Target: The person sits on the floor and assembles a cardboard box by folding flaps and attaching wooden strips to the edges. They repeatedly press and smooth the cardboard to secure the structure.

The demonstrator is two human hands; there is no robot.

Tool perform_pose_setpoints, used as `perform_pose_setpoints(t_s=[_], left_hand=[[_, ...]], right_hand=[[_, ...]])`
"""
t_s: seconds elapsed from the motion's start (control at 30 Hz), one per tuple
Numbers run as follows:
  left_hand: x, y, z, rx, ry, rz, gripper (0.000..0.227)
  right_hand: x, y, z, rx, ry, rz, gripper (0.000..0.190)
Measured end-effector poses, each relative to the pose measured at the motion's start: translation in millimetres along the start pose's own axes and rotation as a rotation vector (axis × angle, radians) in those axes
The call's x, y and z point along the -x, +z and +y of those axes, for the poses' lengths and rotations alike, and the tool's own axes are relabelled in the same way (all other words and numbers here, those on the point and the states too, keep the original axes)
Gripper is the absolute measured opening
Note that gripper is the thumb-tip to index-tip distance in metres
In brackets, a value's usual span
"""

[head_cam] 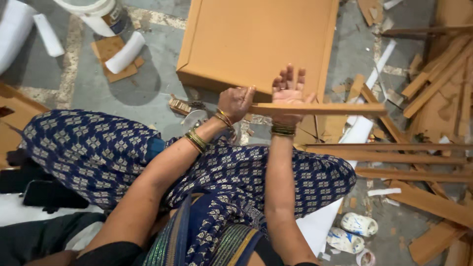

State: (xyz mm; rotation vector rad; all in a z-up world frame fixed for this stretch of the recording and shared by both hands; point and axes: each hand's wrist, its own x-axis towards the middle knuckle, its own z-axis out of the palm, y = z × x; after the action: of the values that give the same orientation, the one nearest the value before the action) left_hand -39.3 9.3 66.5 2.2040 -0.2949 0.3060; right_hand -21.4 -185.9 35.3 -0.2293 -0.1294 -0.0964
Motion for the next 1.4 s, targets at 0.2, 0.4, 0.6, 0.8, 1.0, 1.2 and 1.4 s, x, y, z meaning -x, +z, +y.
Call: perform_pose_setpoints(t_s=[0.2, 0.4, 0.6, 0.8, 1.0, 1.2, 1.4], left_hand=[[11.0, 11.3, -37.0, -0.073, 0.002, -0.112, 0.058], [-12.9, -25.6, -60.1, -0.416, -0.092, -0.387, 0.041], [-5.3, -23.8, -26.4, -0.338, 0.276, -0.036, 0.04], [-6.8, -21.9, -40.5, -0.265, 0.217, 0.068, 0.033], [-12.7, -18.5, -55.8, -0.362, 0.198, -0.057, 0.038], [-20.7, 0.4, -11.8, -0.311, 0.179, 0.051, 0.034], [-18.3, 14.8, -10.4, -0.361, 0.397, 0.118, 0.024]], right_hand=[[-8.5, 29.7, -37.4, -0.017, 0.021, -0.205, 0.082], [4.3, 49.3, -95.2, 0.187, -0.23, -0.227, 0.075], [9.3, 86.0, -71.5, 0.638, -0.388, 0.188, 0.064], [13.1, 108.6, -48.8, 0.576, -0.428, 0.147, 0.068], [19.3, 100.0, -36.1, 0.417, -0.427, 0.099, 0.066], [20.6, 92.8, -20.5, 0.577, -0.611, 0.222, 0.062], [30.3, 96.6, -15.8, 0.553, -0.582, 0.256, 0.064]])
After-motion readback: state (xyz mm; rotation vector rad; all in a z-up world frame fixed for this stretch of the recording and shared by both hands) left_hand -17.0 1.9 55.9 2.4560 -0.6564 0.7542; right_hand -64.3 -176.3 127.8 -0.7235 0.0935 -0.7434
